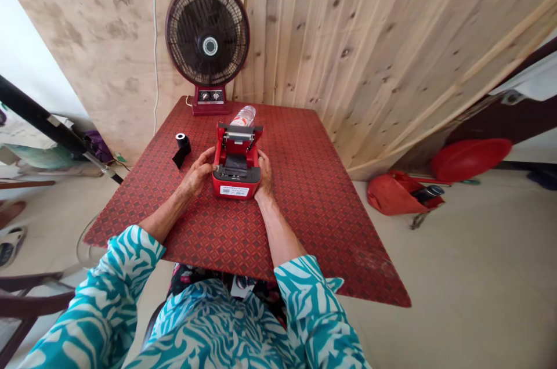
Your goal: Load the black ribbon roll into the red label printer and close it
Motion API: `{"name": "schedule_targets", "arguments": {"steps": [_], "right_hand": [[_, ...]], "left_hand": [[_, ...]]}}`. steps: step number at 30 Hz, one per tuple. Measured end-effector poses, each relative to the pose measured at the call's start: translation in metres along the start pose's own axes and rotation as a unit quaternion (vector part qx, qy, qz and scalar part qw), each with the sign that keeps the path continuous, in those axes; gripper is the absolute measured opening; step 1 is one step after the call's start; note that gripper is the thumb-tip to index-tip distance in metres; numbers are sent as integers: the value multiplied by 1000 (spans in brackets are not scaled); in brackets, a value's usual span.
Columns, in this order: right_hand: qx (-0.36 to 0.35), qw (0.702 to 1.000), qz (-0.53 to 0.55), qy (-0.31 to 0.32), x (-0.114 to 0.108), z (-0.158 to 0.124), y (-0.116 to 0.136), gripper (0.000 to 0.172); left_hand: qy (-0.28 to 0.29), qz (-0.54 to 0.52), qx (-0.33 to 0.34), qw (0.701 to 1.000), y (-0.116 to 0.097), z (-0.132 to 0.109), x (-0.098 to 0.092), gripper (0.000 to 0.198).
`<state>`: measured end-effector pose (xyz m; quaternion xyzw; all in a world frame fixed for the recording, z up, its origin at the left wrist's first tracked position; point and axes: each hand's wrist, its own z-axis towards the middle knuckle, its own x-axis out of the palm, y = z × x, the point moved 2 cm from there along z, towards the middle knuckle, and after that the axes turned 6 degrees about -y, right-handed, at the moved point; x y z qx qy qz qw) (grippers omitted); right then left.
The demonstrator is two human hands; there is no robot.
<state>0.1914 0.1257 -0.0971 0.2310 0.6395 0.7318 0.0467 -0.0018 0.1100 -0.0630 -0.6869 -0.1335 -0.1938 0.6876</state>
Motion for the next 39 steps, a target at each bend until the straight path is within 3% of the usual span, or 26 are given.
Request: {"name": "schedule_targets", "arguments": {"steps": [10,13,16,18,23,28,31,33,39], "right_hand": [[32,999,27,-13,-1,-1,3,55],[41,999,27,-16,-2,-1,3,56],[49,998,32,-21,-4,1,-3,59],[51,998,34,-23,-6,5,-9,61],[52,998,39,-23,-8,10,-16,62],[50,997,58,-24,-9,10,-14,60],[55,996,67,-24,-6,9,-12,58],[58,996,66,-28,-4,6,-9,57],[58,997,56,-8,3,2,-2,56]], "left_hand": [[-42,21,-7,999,-6,-7,9,64],[-78,80,31,993,-9,-13,10,54],[-104,199,106,969,-17,-20,12,33],[-64,295,158,940,-26,-20,17,22],[50,504,259,822,-49,0,46,29],[153,682,213,683,-48,29,74,31],[172,753,163,614,-49,39,83,31],[177,775,137,590,-53,44,86,31],[206,771,105,593,-56,62,84,29]]}}
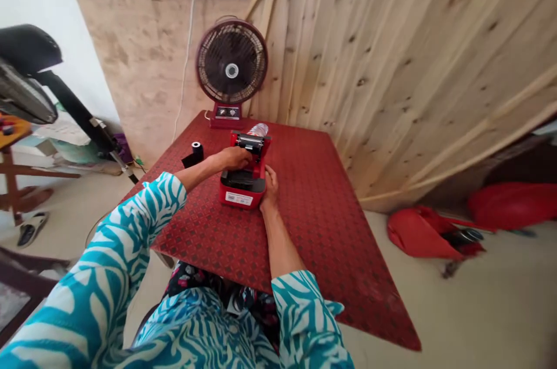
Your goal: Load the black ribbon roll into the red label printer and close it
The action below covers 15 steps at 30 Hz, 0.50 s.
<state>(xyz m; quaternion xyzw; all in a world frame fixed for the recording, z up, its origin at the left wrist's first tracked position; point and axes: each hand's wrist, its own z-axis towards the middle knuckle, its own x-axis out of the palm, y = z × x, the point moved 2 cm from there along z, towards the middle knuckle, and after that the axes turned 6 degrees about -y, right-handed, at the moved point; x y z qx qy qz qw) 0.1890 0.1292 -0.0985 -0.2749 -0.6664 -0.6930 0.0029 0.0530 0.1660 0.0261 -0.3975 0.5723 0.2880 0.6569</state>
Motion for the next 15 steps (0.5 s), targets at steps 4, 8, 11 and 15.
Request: {"name": "schedule_targets", "arguments": {"steps": [4,8,11,15], "right_hand": [[-18,1000,-2,4,-1,2,0,54],[-22,1000,0,10,-1,3,-2,55],[-22,1000,2,15,0,3,-3,56],[-28,999,10,19,0,2,-3,53]], "left_hand": [[7,-32,-4,999,1,6,9,21],[27,-40,8,999,0,9,15,14],[48,-44,18,998,1,14,15,9],[73,-45,41,995,3,17,13,10]]}}
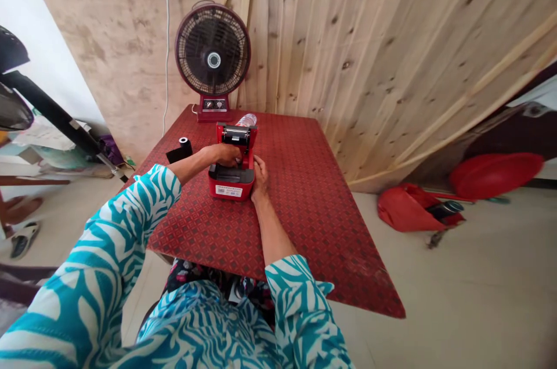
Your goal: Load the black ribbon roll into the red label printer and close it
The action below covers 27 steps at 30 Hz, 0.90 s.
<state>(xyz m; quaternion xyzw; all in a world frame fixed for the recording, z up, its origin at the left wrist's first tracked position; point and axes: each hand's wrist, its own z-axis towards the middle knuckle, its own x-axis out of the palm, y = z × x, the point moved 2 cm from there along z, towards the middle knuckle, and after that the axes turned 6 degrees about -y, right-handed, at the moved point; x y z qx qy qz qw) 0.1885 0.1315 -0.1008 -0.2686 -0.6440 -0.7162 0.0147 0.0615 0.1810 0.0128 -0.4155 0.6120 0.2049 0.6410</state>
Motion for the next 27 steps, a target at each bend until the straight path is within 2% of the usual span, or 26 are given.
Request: {"name": "schedule_targets", "arguments": {"steps": [2,7,14,17,19,21,23,27], "right_hand": [[0,1000,6,-4,0,0,0,52],[-8,1000,6,1,0,-1,1,49],[-7,1000,-2,2,-2,2,1,50],[-5,1000,-8,6,-2,3,1,48],[-3,1000,-3,4,-2,2,1,48],[2,1000,3,1,-2,1,1,48],[6,1000,4,1,-2,0,1,49],[3,1000,1,-4,-3,0,1,49]], "left_hand": [[-12,-1,6,1000,2,-3,-1,14],[-112,-52,-3,992,8,-20,-3,26],[-158,-138,55,976,5,-34,-8,24],[-172,-142,74,972,-2,-41,-11,27],[-205,-145,84,964,-5,-50,-14,27],[-251,-172,74,950,-2,-62,-19,28],[-303,-224,44,925,9,-76,-26,31],[-399,-329,-32,855,53,-92,-34,41]]}}
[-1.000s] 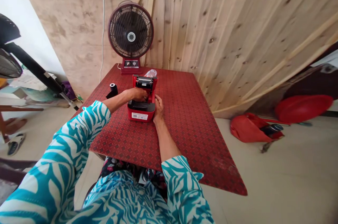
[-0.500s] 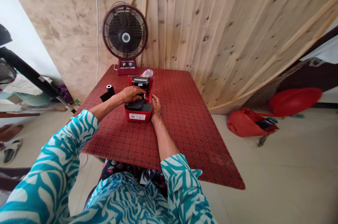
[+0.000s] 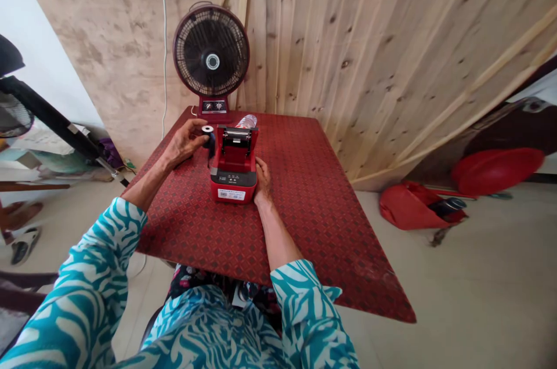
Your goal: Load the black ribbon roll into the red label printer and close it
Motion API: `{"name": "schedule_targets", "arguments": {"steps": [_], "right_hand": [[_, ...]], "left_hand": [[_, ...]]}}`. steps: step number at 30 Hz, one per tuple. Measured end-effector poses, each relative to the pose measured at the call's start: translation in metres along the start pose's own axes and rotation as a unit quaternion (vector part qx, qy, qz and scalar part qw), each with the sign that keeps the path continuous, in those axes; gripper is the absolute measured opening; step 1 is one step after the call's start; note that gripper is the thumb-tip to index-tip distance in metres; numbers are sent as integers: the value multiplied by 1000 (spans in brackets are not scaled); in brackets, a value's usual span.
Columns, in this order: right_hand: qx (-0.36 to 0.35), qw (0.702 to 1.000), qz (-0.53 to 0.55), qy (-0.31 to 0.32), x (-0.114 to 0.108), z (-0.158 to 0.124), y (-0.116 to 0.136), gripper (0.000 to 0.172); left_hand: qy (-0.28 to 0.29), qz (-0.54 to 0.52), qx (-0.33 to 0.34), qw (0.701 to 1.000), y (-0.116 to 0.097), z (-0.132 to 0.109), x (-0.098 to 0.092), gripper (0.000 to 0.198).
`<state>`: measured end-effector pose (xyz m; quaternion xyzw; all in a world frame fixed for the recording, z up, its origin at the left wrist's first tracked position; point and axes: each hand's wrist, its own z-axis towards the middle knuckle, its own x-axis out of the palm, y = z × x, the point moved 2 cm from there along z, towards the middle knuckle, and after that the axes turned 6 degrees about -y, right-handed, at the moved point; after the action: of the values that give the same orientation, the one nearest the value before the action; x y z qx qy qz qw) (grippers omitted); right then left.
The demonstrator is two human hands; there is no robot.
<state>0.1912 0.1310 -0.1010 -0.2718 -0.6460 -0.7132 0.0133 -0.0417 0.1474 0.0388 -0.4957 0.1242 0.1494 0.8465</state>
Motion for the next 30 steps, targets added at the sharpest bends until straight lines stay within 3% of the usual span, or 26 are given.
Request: {"name": "schedule_targets", "arguments": {"steps": [2,5,8,11,13,16,18,20,22,25,27,30], "right_hand": [[7,1000,-1,-5,0,0,0,48],[21,1000,-6,-12,0,0,-1,49],[24,1000,-4,-17,-1,0,0,50],[25,1000,-1,-17,-2,-1,0,49],[25,1000,-11,-15,-3,0,0,50],[27,999,-26,-17,-4,1,-1,52],[27,999,-30,-17,-4,0,-1,53],[26,999,-28,-13,-4,0,-1,52],[30,999,-16,-10,-3,-1,-1,51],[35,999,-7,-9,-2,-1,0,51],[32,999,-9,-15,-2,-1,0,51],[28,999,-10,-26,-3,0,0,51]], "left_hand": [[-40,9,-43,998,19,6,-11,40],[-56,84,-86,991,43,13,-12,33],[-26,203,-90,975,54,20,1,31],[37,339,-84,936,59,24,18,27],[66,380,-79,919,62,26,27,24],[75,383,-74,918,65,26,33,22],[74,370,-67,924,68,28,28,24],[33,297,-63,952,72,30,13,28],[-62,168,-70,981,80,31,-11,30],[-186,26,-120,975,99,20,-49,32],[-177,-2,-175,969,112,8,-63,39],[-98,-31,-219,970,125,-9,-60,57]]}}
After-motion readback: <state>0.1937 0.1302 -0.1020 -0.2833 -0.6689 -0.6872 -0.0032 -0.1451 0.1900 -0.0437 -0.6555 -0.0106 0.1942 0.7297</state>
